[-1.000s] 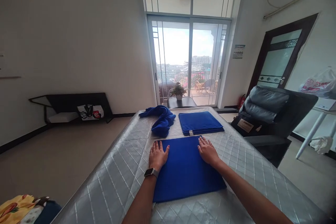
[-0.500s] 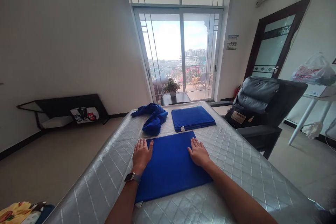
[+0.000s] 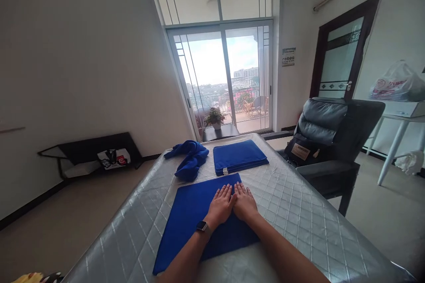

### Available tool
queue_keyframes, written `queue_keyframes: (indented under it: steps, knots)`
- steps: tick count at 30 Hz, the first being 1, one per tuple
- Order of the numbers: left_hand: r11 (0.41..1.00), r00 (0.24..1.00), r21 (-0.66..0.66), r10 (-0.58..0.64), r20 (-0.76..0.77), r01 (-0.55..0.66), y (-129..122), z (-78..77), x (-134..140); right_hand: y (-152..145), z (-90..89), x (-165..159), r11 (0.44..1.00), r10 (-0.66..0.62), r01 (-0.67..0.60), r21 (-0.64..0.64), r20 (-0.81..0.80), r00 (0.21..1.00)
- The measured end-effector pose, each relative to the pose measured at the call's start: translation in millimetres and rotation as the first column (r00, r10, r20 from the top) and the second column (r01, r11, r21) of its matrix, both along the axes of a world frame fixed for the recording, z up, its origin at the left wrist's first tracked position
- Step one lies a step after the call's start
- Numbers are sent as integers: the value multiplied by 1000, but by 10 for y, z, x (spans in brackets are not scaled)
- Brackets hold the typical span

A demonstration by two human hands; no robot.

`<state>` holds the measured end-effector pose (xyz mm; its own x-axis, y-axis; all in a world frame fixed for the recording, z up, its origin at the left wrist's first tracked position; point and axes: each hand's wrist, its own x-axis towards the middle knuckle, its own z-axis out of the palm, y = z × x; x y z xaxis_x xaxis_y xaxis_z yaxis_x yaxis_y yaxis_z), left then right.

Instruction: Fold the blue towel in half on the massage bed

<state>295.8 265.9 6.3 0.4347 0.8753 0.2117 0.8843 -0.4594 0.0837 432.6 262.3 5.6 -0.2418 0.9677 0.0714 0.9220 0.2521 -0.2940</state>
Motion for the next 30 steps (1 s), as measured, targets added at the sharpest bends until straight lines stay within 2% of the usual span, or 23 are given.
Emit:
queue_keyframes:
  steps: [4, 9, 12, 14, 17, 21, 24, 26, 30]
  knots:
    - [994, 993, -25, 104, -61, -106, -75, -170, -561, 25, -16, -27, 999, -39, 39, -3, -59, 998]
    - [973, 968, -22, 226, -108, -230, -419, -359, -1467, 43, -37, -30, 999, -34, 34, 3, -60, 998]
    - [962, 958, 20, 272, -94, -272, -645, -457, -1825, 32, -9, -23, 1000, -31, 30, -9, -27, 999]
    - [949, 946, 25, 316, -66, -315, -758, -472, -1905, 20, 22, -16, 999, -28, 28, -18, 4, 1000]
    - [925, 925, -16, 380, -28, -381, -838, -407, -1863, 4, 68, -12, 1000, -17, 18, -22, 48, 999]
    - [925, 926, -56, 377, -7, -377, -872, -287, -1780, -41, 128, -35, 999, -14, 11, 34, 93, 996]
    - [934, 935, -41, 354, -10, -354, -907, -274, -1781, -140, 183, -45, 996, 5, -18, 83, 148, 989]
    - [943, 943, -26, 331, -21, -332, -917, -304, -1800, -265, 211, -20, 998, 31, -41, 54, 185, 982]
    - [949, 950, -45, 311, 10, -311, -879, -378, -1861, -637, 203, 122, 993, 86, -71, -94, 173, 981]
